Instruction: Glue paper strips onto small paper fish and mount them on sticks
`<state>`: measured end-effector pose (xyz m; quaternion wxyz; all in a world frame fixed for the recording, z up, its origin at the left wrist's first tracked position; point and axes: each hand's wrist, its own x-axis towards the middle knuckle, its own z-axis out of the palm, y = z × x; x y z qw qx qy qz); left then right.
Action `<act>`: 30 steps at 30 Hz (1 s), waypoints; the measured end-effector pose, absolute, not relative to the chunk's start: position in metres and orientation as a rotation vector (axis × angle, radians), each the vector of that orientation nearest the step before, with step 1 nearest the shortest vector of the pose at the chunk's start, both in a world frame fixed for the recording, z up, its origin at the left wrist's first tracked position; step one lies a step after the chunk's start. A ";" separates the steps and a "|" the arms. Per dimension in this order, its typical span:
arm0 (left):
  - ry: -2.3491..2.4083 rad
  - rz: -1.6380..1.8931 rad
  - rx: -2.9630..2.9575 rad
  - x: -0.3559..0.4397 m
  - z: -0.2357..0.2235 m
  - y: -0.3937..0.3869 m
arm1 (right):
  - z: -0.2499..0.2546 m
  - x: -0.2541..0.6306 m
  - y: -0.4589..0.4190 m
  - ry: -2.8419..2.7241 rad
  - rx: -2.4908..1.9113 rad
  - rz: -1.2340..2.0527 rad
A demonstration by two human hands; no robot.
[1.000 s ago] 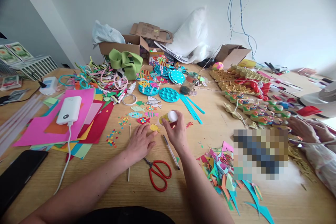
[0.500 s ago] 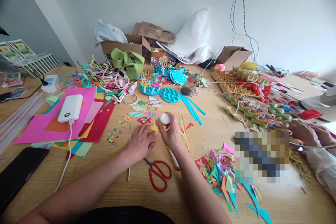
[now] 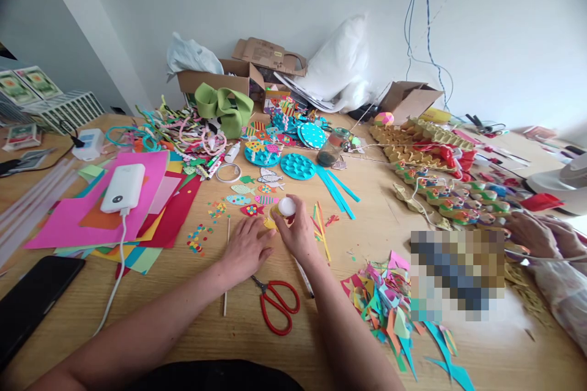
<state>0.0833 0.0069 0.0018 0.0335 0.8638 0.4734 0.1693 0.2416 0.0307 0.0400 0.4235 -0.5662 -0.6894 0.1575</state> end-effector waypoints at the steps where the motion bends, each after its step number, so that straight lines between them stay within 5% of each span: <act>1: 1.455 0.519 2.655 0.083 0.002 0.007 | 0.040 0.242 0.031 -1.731 -1.413 0.394; 30: 1.461 0.456 2.638 0.084 0.000 0.008 | 0.047 0.251 0.024 -1.808 -1.449 0.375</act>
